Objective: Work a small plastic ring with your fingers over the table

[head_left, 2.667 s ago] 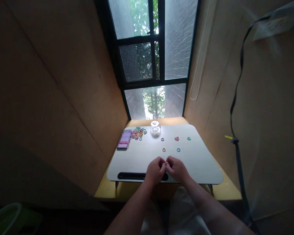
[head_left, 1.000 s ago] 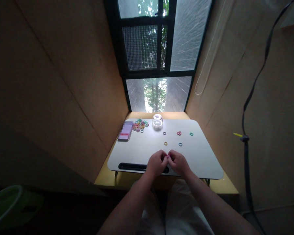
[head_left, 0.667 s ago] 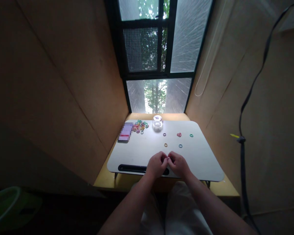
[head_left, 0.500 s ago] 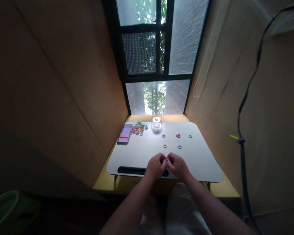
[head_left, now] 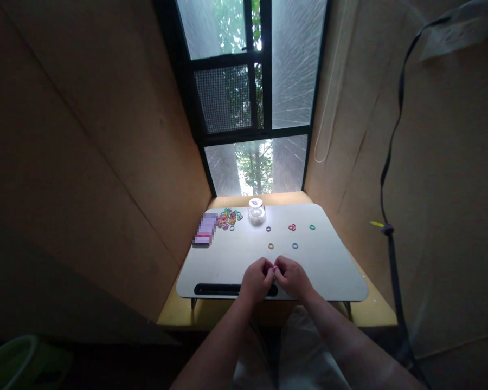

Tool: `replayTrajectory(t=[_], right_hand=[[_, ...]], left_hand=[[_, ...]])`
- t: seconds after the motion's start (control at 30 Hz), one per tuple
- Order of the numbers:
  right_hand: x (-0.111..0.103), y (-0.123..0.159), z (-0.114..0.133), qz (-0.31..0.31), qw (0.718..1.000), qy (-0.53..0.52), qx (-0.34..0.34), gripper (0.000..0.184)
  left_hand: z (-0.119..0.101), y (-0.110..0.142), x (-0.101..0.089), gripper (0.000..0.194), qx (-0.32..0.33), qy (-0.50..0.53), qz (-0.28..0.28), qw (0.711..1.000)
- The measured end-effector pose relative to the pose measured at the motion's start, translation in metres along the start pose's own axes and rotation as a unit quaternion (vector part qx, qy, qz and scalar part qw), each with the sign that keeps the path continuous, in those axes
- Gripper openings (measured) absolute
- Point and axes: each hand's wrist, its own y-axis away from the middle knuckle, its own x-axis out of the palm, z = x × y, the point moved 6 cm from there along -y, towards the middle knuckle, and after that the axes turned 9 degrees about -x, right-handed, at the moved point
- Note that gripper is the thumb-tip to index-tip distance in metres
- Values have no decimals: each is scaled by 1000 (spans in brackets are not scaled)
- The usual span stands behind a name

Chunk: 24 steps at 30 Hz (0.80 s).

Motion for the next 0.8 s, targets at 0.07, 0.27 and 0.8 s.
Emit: replayTrajectory(t=[0.07,0.27,0.8], right_hand=[[0,0,0,-1,1000,1,1,11],[0,1,-1,-2,1000,-1,8,11],[-2,1,1,6,1000,3,2,11]], left_hand=[[0,0,0,13,0,-1,1,1000],[0,-1,1,14,-5,-4,-1,1000],[-2,1,0,13,-5,-9,3,1000]])
